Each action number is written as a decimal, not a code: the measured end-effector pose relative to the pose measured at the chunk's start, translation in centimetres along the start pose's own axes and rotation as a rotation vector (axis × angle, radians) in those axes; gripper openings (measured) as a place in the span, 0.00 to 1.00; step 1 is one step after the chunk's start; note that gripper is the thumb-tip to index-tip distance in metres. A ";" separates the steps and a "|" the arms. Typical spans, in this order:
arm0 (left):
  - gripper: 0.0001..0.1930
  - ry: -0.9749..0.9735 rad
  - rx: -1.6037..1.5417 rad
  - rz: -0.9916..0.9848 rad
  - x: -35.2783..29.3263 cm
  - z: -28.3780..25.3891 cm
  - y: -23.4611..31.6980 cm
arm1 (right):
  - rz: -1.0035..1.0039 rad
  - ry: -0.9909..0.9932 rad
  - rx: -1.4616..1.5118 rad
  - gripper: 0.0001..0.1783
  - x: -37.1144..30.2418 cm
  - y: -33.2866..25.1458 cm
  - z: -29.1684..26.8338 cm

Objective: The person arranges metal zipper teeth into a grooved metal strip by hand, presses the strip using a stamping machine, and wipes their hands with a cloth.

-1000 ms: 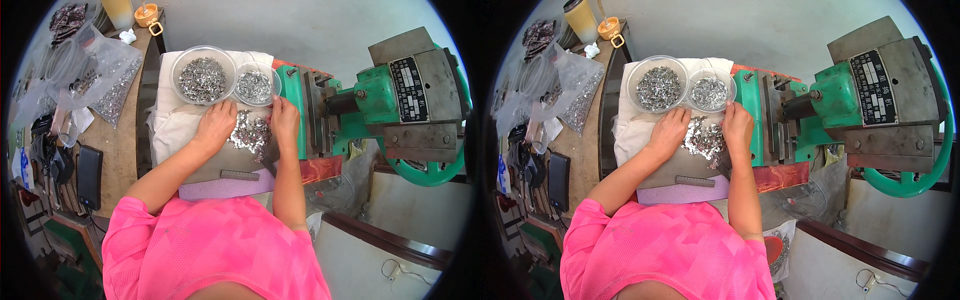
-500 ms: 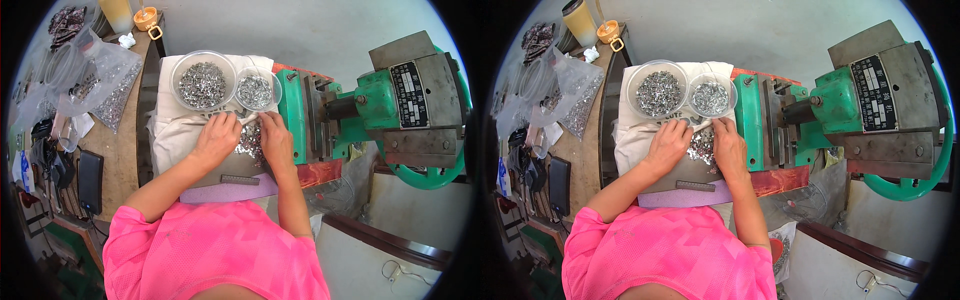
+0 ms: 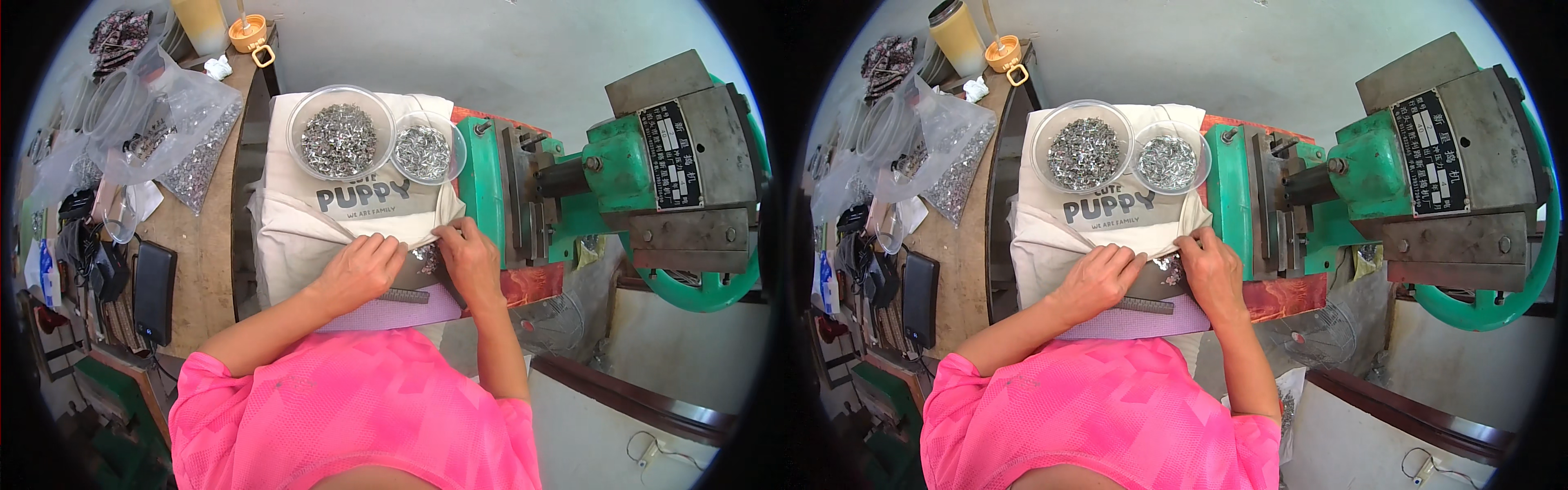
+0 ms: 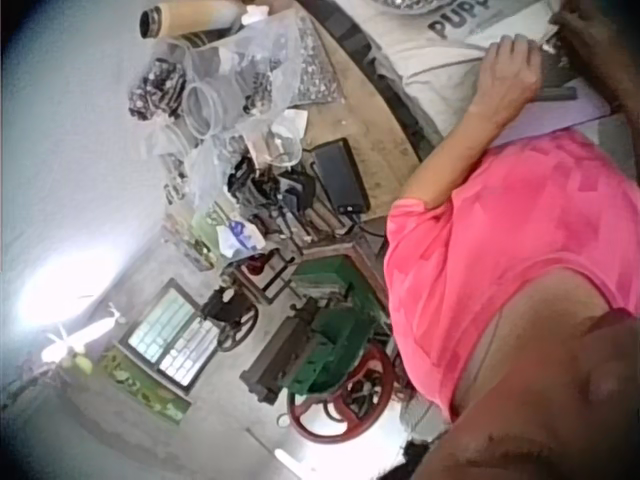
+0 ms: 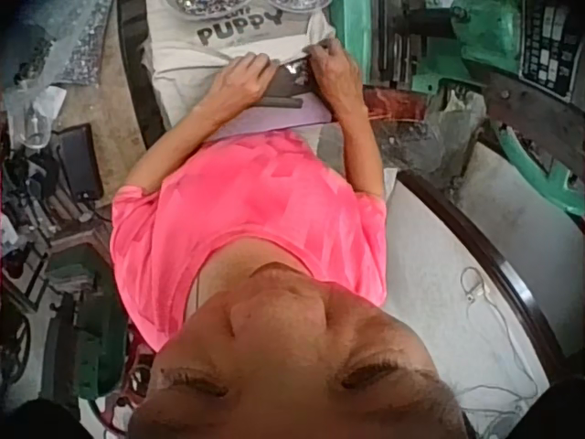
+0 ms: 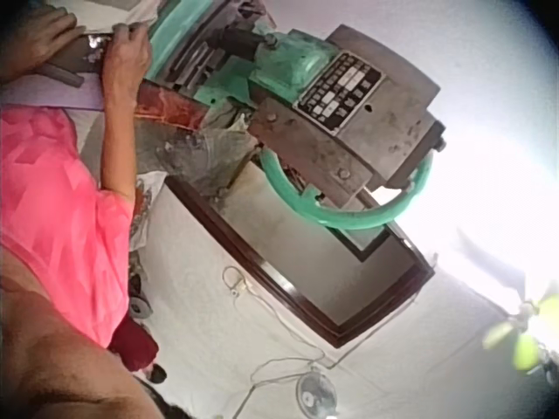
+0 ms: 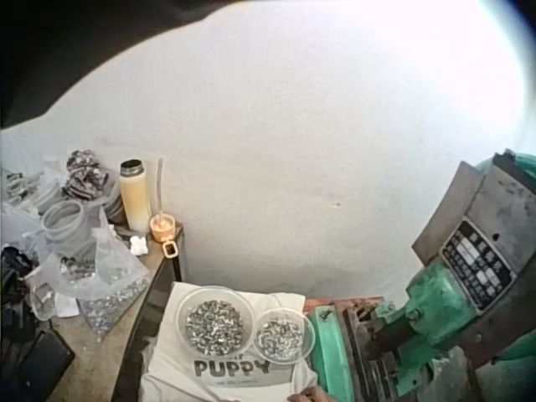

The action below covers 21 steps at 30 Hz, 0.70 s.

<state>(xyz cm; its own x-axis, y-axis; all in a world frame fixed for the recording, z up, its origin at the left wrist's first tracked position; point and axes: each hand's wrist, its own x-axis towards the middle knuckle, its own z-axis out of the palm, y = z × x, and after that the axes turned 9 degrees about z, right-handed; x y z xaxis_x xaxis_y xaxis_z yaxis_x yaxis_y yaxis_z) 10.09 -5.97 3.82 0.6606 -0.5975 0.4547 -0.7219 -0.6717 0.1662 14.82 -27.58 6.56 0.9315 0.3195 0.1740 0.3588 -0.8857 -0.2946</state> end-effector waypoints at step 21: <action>0.16 0.164 -0.062 0.042 1.8 -2.6 -3.4 | 0.106 0.216 0.172 0.10 1.3 -1.3 -0.2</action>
<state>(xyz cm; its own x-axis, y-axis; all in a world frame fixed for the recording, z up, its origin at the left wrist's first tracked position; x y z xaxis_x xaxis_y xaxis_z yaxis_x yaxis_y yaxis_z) 13.24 -3.61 6.32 0.5905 -0.5414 0.5985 -0.7629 -0.6163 0.1952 15.52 -26.09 7.36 0.9365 0.1332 0.3243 0.2826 -0.8343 -0.4734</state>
